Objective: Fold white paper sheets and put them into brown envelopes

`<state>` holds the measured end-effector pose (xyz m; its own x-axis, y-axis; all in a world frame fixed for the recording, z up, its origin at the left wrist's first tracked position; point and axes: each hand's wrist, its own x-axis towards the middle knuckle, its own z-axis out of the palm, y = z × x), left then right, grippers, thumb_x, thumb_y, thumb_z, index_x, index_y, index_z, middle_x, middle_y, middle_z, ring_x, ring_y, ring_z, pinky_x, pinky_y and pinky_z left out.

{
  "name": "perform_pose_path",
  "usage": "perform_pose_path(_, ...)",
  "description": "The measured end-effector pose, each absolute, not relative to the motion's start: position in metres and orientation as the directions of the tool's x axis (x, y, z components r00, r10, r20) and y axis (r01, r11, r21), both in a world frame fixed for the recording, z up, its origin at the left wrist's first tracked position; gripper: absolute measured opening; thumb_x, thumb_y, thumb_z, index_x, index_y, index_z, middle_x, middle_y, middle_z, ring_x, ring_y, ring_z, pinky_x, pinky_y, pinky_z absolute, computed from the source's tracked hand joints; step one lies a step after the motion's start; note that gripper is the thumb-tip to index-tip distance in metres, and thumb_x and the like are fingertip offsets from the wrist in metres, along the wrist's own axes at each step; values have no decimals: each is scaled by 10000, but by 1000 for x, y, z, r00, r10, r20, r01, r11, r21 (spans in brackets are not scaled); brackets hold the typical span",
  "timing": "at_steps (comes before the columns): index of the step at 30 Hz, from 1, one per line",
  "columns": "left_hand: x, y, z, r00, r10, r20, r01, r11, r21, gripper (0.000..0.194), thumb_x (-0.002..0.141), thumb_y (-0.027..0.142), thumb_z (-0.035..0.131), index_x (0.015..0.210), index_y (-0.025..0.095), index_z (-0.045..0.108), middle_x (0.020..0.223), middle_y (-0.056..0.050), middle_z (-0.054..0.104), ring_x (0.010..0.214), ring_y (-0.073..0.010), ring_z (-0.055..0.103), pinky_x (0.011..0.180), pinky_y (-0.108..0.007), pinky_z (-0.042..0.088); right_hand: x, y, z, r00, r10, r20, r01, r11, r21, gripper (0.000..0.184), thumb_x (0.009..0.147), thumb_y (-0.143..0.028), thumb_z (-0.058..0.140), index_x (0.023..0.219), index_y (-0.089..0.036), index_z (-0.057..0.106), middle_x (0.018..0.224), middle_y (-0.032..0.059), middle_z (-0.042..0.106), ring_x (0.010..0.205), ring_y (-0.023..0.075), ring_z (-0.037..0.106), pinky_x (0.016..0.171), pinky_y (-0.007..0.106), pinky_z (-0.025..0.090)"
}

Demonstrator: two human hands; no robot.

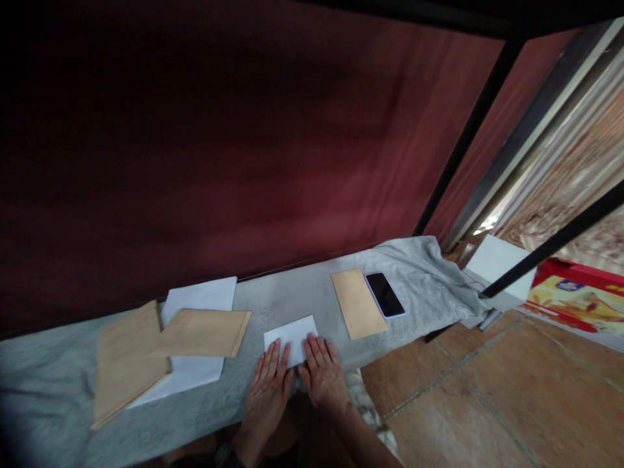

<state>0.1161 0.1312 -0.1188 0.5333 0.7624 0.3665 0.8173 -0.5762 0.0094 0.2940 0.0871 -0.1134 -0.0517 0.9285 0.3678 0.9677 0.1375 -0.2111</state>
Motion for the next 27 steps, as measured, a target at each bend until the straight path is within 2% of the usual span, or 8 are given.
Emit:
perform_pose_path(4,108,130,-124,485,791,373,839,-541,57,587,1003,358,357,1526,93,376,1572,-169,406,1466,-285,374,1174,-489,358,304,81,-112,-35,927,373,970,120,-209,522,1049,-368,403,1524,-152,405,1535,84,472,1404,225,456,1209,417,286)
perform_pose_path(8,121,141,-124,446,806,390,857,-510,75,571,1006,371,342,1467,55,458,1503,-204,491,1442,-307,410,1164,-525,362,306,82,-114,-22,927,374,975,104,-199,536,1043,-357,412,1540,-158,377,1535,84,470,1400,224,463,1212,419,284)
perform_pose_path(12,144,165,-113,500,799,334,826,-555,94,535,996,280,334,1480,84,452,1524,-172,476,1452,-279,397,1170,-497,362,305,83,-118,-23,914,404,980,101,-174,533,1036,-353,424,1529,-150,398,1525,84,484,1392,224,472,1220,411,269)
perform_pose_path(16,152,183,-105,488,838,245,852,-518,78,523,986,209,308,1461,73,481,1504,-168,502,1435,-274,424,1172,-476,355,305,83,-121,-33,902,430,983,107,-150,534,1030,-346,444,1523,-147,407,1513,88,502,1382,221,485,1221,403,266)
perform_pose_path(19,149,184,-108,497,834,239,854,-519,40,533,992,226,307,1483,78,453,1535,-154,465,1448,-274,402,1180,-468,342,306,83,-121,-30,894,446,982,110,-153,545,1025,-342,462,1530,-148,393,1516,87,500,1386,218,480,1222,402,265)
perform_pose_path(24,144,171,-116,518,808,282,841,-542,6,544,997,307,333,1502,133,439,1563,-150,426,1465,-298,371,1182,-539,317,304,82,-116,-28,901,432,976,118,-183,536,1026,-347,467,1517,-141,412,1525,82,489,1384,224,481,1214,404,278)
perform_pose_path(27,143,168,-115,537,799,273,829,-559,4,535,996,312,342,1485,133,466,1568,-153,416,1460,-301,380,1178,-536,318,302,86,-109,18,925,379,969,78,-236,486,1024,-328,462,1476,-152,478,1491,92,530,1367,248,501,1206,457,291)
